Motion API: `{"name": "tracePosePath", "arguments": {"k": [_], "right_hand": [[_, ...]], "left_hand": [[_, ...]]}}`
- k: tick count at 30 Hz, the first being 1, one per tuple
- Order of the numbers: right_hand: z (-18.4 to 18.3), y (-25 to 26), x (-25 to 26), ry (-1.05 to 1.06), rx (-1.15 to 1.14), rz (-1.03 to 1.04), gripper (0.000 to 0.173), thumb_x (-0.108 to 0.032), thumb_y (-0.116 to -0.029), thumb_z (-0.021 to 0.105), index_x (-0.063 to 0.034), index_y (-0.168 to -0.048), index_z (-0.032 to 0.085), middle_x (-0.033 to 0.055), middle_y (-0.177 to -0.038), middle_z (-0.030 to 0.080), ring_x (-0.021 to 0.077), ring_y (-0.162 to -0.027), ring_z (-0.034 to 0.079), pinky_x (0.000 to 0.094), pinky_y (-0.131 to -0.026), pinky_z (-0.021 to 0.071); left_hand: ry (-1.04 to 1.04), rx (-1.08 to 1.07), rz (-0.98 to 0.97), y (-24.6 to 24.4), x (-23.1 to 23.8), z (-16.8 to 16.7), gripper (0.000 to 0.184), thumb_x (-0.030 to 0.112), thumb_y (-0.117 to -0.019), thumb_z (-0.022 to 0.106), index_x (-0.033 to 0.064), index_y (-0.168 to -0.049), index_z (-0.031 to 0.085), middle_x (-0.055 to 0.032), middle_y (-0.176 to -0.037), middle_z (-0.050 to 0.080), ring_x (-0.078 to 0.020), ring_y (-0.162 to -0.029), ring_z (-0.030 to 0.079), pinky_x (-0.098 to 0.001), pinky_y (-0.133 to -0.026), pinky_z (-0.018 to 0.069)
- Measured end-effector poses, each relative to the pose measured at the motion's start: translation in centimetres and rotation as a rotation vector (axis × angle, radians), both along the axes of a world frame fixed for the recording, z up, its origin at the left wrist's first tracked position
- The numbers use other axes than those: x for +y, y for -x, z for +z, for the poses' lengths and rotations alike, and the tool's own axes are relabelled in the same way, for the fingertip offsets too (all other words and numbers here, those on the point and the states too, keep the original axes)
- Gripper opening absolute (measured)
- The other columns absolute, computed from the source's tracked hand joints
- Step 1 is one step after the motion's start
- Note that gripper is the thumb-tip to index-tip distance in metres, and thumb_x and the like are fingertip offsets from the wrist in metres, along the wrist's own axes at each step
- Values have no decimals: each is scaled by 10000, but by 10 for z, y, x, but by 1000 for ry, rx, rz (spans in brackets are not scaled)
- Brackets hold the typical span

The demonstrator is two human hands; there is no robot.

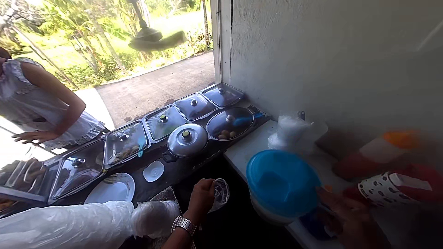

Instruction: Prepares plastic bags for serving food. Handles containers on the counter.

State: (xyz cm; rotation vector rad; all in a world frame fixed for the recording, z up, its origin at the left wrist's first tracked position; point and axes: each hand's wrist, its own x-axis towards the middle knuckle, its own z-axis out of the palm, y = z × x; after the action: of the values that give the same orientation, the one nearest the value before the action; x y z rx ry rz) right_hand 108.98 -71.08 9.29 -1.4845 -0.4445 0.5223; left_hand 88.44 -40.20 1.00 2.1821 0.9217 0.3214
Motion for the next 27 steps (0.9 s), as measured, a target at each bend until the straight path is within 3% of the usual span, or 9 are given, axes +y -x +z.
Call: {"name": "tracePosePath", "arguments": {"k": [5, 9, 16, 27], "right_hand": [[26, 20, -2, 229, -146, 201, 382, -368, -1043, 596, -129, -764, 703, -39, -599, 578, 75, -483, 507, 264, -462, 450], [24, 30, 9, 445, -354, 282, 498, -463, -1029, 592, -98, -695, 649, 1, -578, 548, 117, -488, 516, 327, -468, 447], [22, 34, 33, 665, -733, 324, 629, -600, -1013, 511, -139, -586, 496, 10, -514, 428, 167, -486, 456, 413, -483, 370], [38, 29, 54, 839, -827, 408, 648, -664, -999, 434, -174, -575, 451, -4, -512, 408, 171, -496, 466, 417, -491, 370]], "left_hand": [[-22, -104, 1, -10, -7, -12, 292, 320, -1029, 560, 146, -1060, 792, 6, -906, 715, -84, -892, 677, -308, -862, 557], [-38, -216, -46, -10, -15, -19, 298, 359, -1044, 553, 183, -1074, 791, 50, -929, 731, -42, -901, 681, -288, -868, 567], [-3, -274, -50, -9, -24, -33, 286, 357, -1051, 550, 203, -1111, 784, 66, -1026, 754, -38, -997, 693, -319, -942, 568], [55, -263, -62, -10, -34, -44, 277, 335, -1051, 542, 216, -1117, 783, 71, -1053, 752, -41, -1021, 686, -324, -959, 557]]}}
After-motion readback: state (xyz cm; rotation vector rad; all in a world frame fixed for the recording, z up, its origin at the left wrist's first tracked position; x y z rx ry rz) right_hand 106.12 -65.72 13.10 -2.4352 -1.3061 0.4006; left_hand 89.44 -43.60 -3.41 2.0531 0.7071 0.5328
